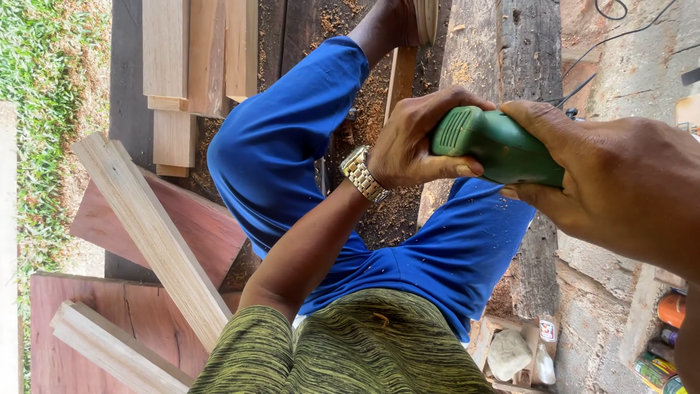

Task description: The person sits on the ground among wood strips and uses a green corded electric drill to bore holes into a wooden strip, steadying the wood with the other hand. They reposition the strip and continue drilling multiple holes, with wood shavings accumulating around the work area.

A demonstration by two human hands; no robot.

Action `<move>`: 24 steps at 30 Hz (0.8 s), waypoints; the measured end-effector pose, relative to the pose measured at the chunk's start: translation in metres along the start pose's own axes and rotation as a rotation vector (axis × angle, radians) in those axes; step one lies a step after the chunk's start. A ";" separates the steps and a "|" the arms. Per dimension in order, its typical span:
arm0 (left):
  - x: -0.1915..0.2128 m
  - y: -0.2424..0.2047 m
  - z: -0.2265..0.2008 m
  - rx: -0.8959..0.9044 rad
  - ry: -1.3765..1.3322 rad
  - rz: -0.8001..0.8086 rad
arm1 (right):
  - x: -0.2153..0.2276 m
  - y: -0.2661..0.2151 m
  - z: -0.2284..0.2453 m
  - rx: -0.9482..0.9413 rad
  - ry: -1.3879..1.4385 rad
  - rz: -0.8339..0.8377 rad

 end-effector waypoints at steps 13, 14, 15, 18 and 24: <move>0.000 0.009 0.008 -0.032 0.001 -0.017 | 0.003 0.006 -0.004 0.008 -0.041 -0.008; 0.001 0.010 0.008 -0.031 0.001 -0.017 | 0.004 0.006 -0.003 0.008 -0.041 -0.007; 0.001 0.011 0.008 -0.022 0.001 -0.009 | 0.006 0.007 -0.002 -0.019 -0.057 0.008; 0.000 0.011 0.012 -0.025 0.000 -0.008 | 0.008 0.008 0.000 -0.053 -0.068 0.021; 0.000 0.011 0.013 -0.044 -0.007 -0.026 | 0.009 0.010 -0.002 -0.057 -0.022 0.031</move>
Point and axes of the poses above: each hand's wrist, its own y-axis towards the middle knuckle, its own x-axis out of the back of the hand, z = x × y, the point moved 1 cm from there along y, towards the middle knuckle, and after that the axes turned 11 degrees about y, right-handed, at the moved point
